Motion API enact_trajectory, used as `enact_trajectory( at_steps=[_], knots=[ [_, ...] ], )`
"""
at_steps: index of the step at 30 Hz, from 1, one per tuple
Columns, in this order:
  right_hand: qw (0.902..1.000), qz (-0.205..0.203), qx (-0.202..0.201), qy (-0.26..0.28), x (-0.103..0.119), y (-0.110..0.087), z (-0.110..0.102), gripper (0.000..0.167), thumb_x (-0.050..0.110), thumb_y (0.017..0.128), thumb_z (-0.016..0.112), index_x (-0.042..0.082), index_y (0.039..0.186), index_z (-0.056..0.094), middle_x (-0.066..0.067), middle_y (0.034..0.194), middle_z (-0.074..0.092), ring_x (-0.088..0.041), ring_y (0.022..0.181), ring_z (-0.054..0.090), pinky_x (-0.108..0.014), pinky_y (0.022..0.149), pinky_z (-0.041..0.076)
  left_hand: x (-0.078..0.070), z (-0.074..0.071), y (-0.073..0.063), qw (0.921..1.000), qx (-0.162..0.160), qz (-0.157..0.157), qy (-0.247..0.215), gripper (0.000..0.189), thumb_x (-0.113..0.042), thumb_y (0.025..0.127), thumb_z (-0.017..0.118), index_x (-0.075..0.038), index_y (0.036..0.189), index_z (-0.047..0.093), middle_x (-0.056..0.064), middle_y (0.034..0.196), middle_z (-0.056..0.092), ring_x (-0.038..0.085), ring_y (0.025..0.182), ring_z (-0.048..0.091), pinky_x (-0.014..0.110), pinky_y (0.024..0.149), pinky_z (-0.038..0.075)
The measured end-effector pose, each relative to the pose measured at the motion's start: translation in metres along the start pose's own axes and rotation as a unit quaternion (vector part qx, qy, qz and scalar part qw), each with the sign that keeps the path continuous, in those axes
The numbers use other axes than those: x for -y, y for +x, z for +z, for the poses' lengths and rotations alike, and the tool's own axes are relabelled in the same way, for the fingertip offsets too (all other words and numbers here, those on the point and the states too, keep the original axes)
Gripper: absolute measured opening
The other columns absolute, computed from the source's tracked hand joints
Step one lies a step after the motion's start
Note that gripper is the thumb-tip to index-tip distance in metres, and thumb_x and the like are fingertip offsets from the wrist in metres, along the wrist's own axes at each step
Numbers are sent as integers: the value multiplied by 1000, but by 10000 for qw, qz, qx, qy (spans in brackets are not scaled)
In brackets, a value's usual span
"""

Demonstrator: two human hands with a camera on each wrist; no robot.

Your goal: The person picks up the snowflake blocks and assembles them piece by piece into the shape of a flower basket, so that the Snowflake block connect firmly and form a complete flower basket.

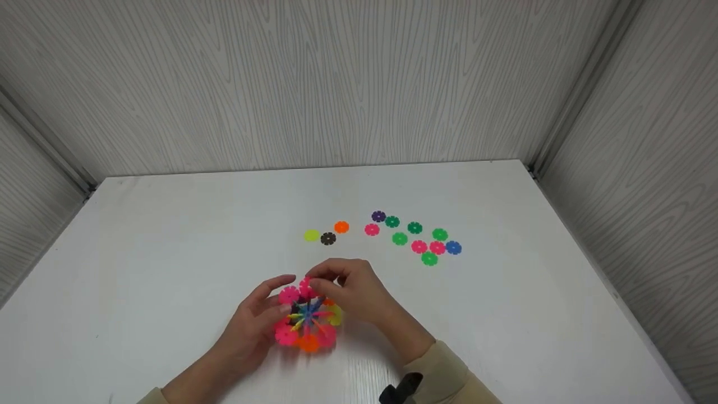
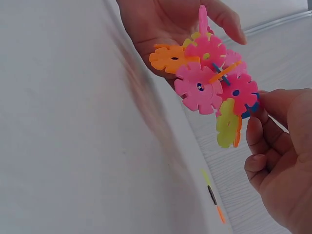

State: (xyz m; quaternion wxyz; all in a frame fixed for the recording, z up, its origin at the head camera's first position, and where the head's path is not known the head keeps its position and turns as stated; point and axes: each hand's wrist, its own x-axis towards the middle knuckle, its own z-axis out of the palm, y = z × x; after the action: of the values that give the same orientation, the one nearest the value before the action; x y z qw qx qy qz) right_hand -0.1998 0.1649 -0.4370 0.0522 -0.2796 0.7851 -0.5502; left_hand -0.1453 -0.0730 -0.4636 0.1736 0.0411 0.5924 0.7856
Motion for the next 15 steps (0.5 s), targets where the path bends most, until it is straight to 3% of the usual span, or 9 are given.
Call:
enact_trajectory(
  at_steps=[5, 9, 12, 15],
  knots=[
    [9999, 88, 0, -59, 0, 1, -1, 17, 18, 103, 72, 12, 117, 79, -1, 104, 77, -20, 84, 66, -24, 74, 58, 2, 1, 1, 9983, 73, 171, 551, 57, -17, 95, 81, -7, 145, 57, 13, 140, 61, 28, 128, 60, 35, 102, 57],
    [9987, 254, -352, -268, -4, 7, -10, 20, 22, 104, 71, 12, 119, 78, -8, 111, 77, -23, 94, 69, -27, 82, 60, 3, 1, 3, 9962, -111, 261, 827, 49, -19, 95, 80, -8, 140, 63, 11, 138, 62, 26, 127, 58, 33, 102, 56],
    [9940, 640, -738, -484, -13, 22, -20, 22, 24, 104, 72, 13, 122, 78, -7, 114, 76, -23, 98, 67, -28, 82, 60, 3, 1, 4, 9955, -274, 198, 881, 47, -19, 94, 80, -9, 137, 65, 9, 137, 63, 26, 126, 59, 31, 102, 56],
    [9882, 1112, -838, -635, -26, 43, -27, 26, 23, 103, 73, 13, 127, 76, -2, 118, 74, -23, 101, 66, -28, 83, 60, 3, 1, 4, 9959, -354, 163, 818, 45, -16, 94, 78, -8, 136, 66, 10, 137, 63, 26, 126, 58, 31, 102, 56]
  ],
)
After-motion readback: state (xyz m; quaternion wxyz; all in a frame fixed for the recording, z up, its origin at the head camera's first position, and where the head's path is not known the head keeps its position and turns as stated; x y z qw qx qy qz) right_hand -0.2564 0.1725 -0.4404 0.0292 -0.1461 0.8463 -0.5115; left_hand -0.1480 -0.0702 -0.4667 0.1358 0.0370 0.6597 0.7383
